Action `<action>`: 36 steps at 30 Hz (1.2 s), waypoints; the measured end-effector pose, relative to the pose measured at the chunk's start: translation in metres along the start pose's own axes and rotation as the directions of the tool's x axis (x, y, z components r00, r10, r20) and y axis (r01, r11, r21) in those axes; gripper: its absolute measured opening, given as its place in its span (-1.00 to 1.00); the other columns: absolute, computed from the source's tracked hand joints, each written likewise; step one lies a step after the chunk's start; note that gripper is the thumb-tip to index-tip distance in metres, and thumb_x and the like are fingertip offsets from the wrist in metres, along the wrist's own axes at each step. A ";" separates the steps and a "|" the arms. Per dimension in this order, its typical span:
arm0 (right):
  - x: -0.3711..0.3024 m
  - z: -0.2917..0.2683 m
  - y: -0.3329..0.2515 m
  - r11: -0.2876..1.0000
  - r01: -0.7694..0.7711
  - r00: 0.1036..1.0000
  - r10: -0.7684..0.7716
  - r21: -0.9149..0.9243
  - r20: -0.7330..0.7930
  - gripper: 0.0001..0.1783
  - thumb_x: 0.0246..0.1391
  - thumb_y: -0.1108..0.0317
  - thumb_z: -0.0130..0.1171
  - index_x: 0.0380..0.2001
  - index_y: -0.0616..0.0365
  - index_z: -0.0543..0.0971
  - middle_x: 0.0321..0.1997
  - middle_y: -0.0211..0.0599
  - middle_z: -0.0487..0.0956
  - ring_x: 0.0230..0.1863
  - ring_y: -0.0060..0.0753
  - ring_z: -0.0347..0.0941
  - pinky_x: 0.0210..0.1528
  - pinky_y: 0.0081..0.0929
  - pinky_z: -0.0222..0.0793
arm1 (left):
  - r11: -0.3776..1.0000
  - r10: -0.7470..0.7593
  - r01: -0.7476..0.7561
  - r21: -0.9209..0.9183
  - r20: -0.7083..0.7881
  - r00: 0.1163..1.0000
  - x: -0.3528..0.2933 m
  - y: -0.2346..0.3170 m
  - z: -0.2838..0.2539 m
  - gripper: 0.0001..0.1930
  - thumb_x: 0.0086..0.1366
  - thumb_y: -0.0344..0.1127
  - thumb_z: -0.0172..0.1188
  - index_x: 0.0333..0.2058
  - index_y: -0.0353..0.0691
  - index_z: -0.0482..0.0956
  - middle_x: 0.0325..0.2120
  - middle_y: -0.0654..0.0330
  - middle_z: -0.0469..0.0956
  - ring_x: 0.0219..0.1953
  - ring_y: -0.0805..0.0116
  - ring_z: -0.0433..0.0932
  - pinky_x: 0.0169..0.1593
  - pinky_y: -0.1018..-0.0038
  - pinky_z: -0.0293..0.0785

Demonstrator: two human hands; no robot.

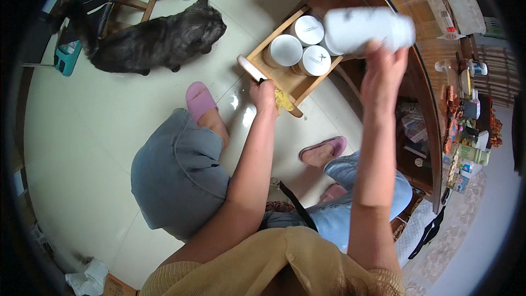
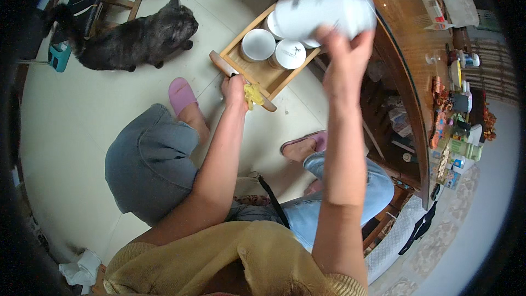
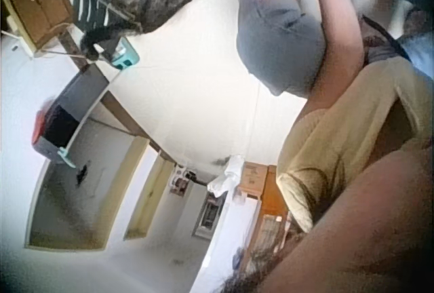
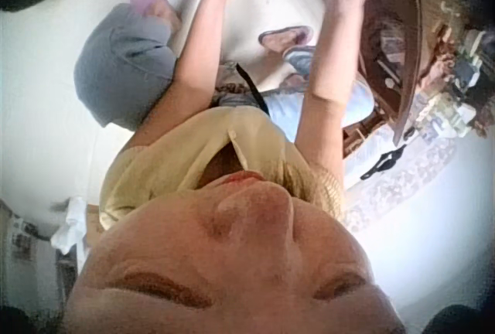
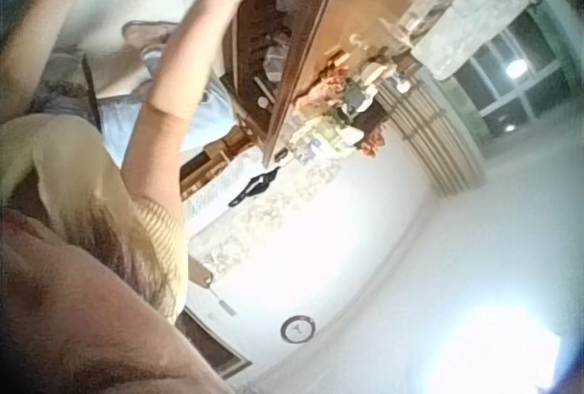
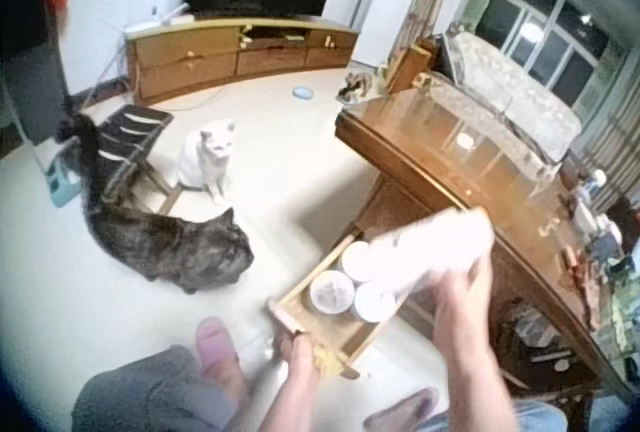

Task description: The person sits on the floor and wipes the exterior of several white plastic containers with a yellow cloth. They remove the containers from a wooden drawer, wipe them individually, and place them on the table. The person also wipes the inside of the drawer and places a small wooden block inside it.

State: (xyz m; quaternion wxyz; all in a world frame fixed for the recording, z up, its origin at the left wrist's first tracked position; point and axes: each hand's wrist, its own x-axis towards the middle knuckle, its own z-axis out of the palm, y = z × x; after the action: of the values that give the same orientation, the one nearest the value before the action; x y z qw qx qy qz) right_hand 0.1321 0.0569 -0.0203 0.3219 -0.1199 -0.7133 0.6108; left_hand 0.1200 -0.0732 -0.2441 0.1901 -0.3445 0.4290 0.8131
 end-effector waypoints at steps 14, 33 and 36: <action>-0.106 0.006 0.146 0.801 -0.237 0.967 0.248 -0.550 -0.056 -0.19 -0.30 0.32 0.41 0.10 0.13 0.30 0.00 -0.15 0.45 0.01 -0.18 0.44 0.03 -0.30 0.39 | 0.999 -0.026 0.027 0.033 -0.028 0.999 0.000 0.001 0.004 -0.52 -0.06 -0.57 -0.06 -0.05 -0.37 0.36 -0.26 0.11 0.45 -0.30 0.23 0.53 -0.21 0.33 0.50; -0.148 -0.026 0.108 0.624 0.133 0.953 0.134 -0.770 0.273 -0.41 0.01 0.32 0.28 0.11 0.24 0.37 0.18 0.02 0.29 0.16 0.11 0.29 0.18 -0.12 0.26 | 0.998 -0.043 0.043 0.055 -0.005 0.999 -0.002 0.005 0.004 -0.55 -0.08 -0.56 -0.04 -0.10 -0.42 0.36 -0.33 0.06 0.42 -0.35 0.10 0.54 -0.26 0.19 0.56; -0.162 -0.029 0.100 0.585 0.137 0.946 0.163 -0.799 0.281 -0.32 -0.03 0.33 0.33 0.16 0.18 0.32 0.22 0.02 0.27 0.21 0.11 0.23 0.23 -0.10 0.20 | 0.990 -0.129 0.124 0.062 0.076 0.989 -0.006 0.014 0.005 -0.42 -0.05 -0.61 -0.07 0.07 -0.39 0.34 -0.17 0.08 0.44 -0.23 0.22 0.52 -0.16 0.38 0.48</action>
State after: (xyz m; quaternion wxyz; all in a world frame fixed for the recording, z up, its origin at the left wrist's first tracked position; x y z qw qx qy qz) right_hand 0.2505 0.0110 -0.1647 0.1053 -0.1564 -0.9543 0.2319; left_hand 0.1141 -0.0773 -0.2296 0.2678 -0.3328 0.4214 0.8000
